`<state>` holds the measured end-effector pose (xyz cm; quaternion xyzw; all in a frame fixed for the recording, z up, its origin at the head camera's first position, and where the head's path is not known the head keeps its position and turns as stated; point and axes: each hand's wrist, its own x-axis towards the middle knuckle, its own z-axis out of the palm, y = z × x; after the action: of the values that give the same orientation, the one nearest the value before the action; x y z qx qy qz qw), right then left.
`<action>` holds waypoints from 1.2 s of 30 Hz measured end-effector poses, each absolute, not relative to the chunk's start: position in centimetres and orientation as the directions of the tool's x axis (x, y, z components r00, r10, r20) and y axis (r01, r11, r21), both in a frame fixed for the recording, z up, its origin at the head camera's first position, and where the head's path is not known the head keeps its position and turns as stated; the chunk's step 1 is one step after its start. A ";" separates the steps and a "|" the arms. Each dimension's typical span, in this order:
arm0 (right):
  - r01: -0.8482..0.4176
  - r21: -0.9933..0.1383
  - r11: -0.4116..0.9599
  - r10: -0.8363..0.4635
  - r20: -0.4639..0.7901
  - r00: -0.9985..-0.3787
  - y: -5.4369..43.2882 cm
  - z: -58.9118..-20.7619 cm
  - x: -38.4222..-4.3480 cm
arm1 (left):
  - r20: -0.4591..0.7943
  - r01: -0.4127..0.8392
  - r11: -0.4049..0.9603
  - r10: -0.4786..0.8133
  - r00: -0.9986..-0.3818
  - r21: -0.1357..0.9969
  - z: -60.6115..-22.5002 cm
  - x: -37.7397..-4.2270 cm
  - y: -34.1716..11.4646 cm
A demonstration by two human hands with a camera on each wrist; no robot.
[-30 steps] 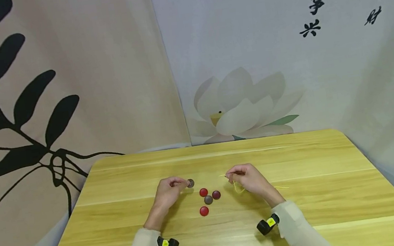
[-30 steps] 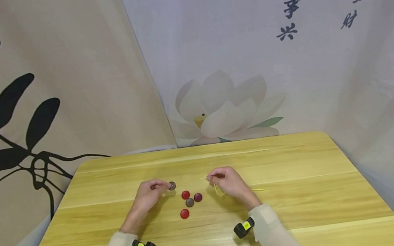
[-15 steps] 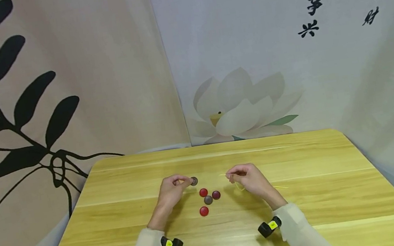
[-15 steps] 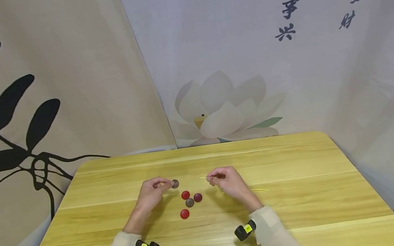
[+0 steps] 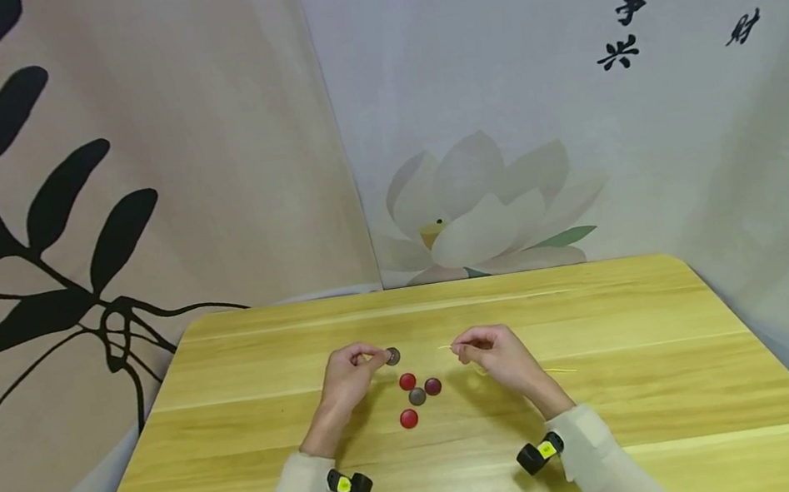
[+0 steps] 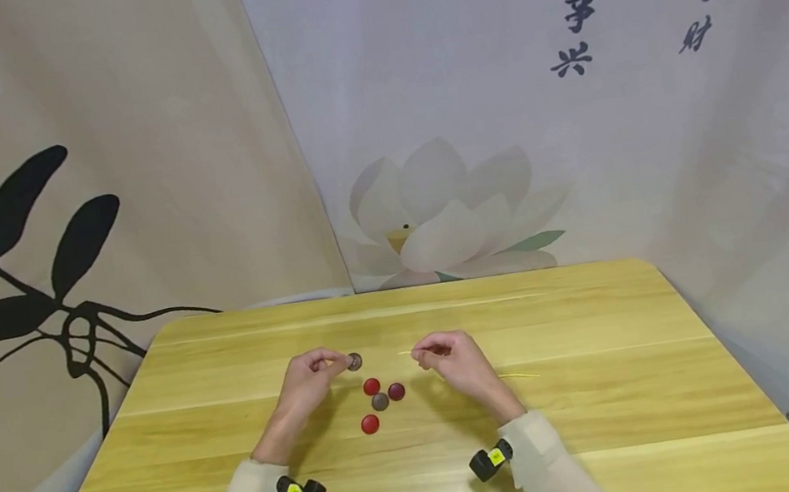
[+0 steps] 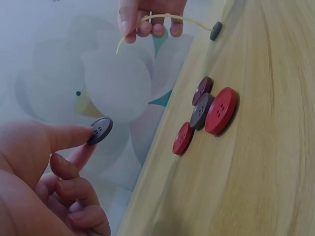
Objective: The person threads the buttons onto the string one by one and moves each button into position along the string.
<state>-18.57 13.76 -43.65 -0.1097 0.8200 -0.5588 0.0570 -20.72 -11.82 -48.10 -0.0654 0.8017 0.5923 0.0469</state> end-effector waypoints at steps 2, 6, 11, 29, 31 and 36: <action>-0.118 -0.927 0.355 -0.245 0.029 -0.969 13.8 -43.7 -18.6 | -0.147 -0.157 0.291 -0.058 -0.987 0.944 -47.9 -20.7 -11.7; -0.119 -0.926 0.359 -0.247 0.028 -0.969 13.8 -44.5 -19.0 | -0.143 -0.159 0.290 -0.078 -0.987 0.944 -47.6 -20.7 -11.3; -0.126 -0.930 0.344 -0.235 0.045 -0.971 14.0 -46.6 -20.0 | -0.131 -0.149 0.286 -0.082 -0.988 0.947 -47.4 -20.7 -10.7; -0.170 -0.928 0.332 -0.226 0.096 -0.969 14.0 -47.3 -20.0 | -0.099 -0.115 0.234 -0.078 -0.992 0.965 -47.0 -20.7 -9.2; -0.169 -0.929 0.330 -0.220 0.099 -0.971 14.0 -47.3 -20.0 | -0.098 -0.114 0.231 -0.077 -0.992 0.966 -47.0 -20.7 -9.0; -0.169 -0.923 0.345 -0.216 0.097 -0.972 13.8 -46.5 -19.5 | -0.098 -0.112 0.227 -0.073 -0.993 0.967 -46.9 -20.7 -8.6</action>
<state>-19.47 13.76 -46.48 -0.1175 0.8198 -0.5601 0.0208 -20.70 -8.59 -46.93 -0.0591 0.7832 0.6188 0.0156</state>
